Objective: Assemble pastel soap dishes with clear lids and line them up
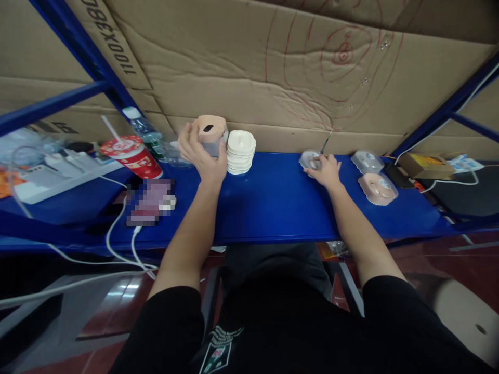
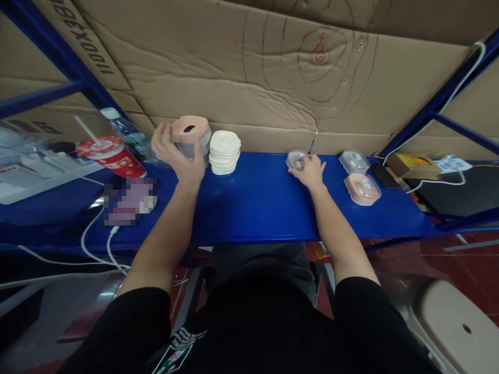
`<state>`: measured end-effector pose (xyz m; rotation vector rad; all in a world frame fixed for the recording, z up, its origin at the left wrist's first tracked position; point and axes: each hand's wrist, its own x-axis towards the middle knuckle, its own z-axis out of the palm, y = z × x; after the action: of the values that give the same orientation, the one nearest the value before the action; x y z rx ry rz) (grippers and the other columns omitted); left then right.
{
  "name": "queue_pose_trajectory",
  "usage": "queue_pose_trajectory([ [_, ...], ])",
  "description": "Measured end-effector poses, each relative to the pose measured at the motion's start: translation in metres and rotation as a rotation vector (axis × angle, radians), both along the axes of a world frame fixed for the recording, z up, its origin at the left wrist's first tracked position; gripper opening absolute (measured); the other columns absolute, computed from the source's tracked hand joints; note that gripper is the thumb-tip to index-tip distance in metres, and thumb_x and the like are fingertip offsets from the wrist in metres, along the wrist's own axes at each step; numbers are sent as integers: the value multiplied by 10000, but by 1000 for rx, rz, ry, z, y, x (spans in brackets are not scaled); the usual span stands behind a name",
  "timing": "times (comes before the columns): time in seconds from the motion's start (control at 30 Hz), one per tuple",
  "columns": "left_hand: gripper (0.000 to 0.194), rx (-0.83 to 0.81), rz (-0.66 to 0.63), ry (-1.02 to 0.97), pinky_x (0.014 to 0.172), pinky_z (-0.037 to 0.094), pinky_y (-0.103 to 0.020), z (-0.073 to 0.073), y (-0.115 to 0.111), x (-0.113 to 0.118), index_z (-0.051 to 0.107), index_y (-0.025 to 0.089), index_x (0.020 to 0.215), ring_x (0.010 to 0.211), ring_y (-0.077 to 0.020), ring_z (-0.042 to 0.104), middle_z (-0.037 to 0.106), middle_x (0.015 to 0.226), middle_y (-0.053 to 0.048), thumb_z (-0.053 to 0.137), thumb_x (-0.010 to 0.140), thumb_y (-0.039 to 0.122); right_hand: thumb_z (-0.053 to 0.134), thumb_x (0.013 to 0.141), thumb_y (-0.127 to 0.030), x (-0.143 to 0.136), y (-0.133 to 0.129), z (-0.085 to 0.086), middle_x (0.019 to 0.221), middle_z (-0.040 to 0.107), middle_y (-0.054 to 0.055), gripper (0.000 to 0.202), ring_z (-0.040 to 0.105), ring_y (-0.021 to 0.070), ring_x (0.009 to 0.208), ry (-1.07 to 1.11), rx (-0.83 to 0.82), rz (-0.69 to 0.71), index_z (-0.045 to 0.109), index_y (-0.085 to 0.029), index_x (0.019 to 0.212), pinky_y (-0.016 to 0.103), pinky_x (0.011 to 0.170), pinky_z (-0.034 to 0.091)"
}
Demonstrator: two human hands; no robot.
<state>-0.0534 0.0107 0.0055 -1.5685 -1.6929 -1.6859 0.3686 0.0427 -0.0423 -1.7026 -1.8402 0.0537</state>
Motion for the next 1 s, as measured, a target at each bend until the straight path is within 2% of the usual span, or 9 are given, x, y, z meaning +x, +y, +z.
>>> queue_pose_trajectory([
  [0.17, 617, -81, -140, 104, 1336, 259, -600, -4, -5, 19, 631, 203, 1443, 1576, -393, 414, 541, 1604, -197, 726, 923, 522, 860, 774, -509, -38, -7, 5, 1342, 637, 153, 548, 615, 367, 1313, 144, 11, 379, 741, -238, 1236, 585, 1204, 473],
  [0.27, 388, -153, -258, 196, 1288, 319, -611, -6, -6, 29, 731, 258, 1286, 1482, -392, 519, 644, 1493, -153, 667, 976, 482, 799, 816, -575, -49, -20, 19, 1410, 655, 147, 548, 602, 387, 1379, 186, 70, 424, 751, -283, 1277, 612, 1192, 482],
  [0.37, 392, -172, -404, 342, 1189, 429, -578, -5, -8, 36, 756, 254, 1295, 1319, -373, 631, 729, 1341, -153, 616, 1011, 483, 643, 899, -769, -60, -34, 37, 1463, 663, 152, 649, 596, 396, 1415, 309, 117, 408, 749, -295, 1331, 596, 1132, 533],
  [0.5, 568, -222, -609, 519, 1050, 531, -516, -4, -13, 49, 685, 214, 1479, 1114, -339, 717, 799, 1109, -125, 587, 1026, 544, 565, 834, -961, -82, -49, 48, 1313, 760, 137, 848, 750, 357, 1136, 595, -162, 604, 754, -280, 1304, 539, 952, 627],
  [0.6, 538, -239, -641, 495, 1038, 553, -492, -7, -15, 52, 693, 207, 1471, 1094, -312, 746, 811, 1132, -121, 478, 1084, 512, 518, 771, -1054, -96, -54, 45, 1260, 789, 148, 994, 771, 345, 1091, 725, -338, 718, 726, -275, 1352, 500, 875, 647],
  [0.67, 554, -232, -575, 367, 1032, 567, -489, -7, -11, 42, 699, 198, 1454, 1072, -307, 762, 807, 1133, -125, 472, 1084, 543, 423, 751, -1107, -97, -52, 42, 1353, 762, 164, 1105, 760, 344, 1163, 764, -323, 699, 674, -284, 1444, 490, 900, 648],
  [0.77, 644, -131, -276, 5, 1023, 589, -518, 1, 2, 1, 640, 156, 1488, 1076, -308, 761, 786, 1179, -148, 476, 1072, 619, 428, 763, -1101, -83, -43, 39, 1439, 726, 163, 1111, 732, 341, 1255, 735, -227, 587, 633, -296, 1500, 491, 985, 632],
  [0.87, 716, 54, 5, -271, 1189, 509, -559, 11, 17, -60, 513, 102, 1548, 1418, -306, 619, 649, 1532, -191, 337, 1120, 648, 440, 806, -1067, -63, -29, 34, 1381, 752, 149, 1026, 756, 323, 1193, 674, -165, 447, 670, -295, 1442, 483, 985, 632],
  [1.0, 841, -172, 139, -415, 973, 531, -579, 8, 35, -118, 556, 79, 1418, 1288, -317, 720, 755, 1306, -170, -40, 1135, 601, 442, 853, -1023, -53, -19, 26, 1309, 776, 151, 945, 779, 309, 1101, 618, -170, 367, 702, -276, 1371, 476, 956, 638],
])
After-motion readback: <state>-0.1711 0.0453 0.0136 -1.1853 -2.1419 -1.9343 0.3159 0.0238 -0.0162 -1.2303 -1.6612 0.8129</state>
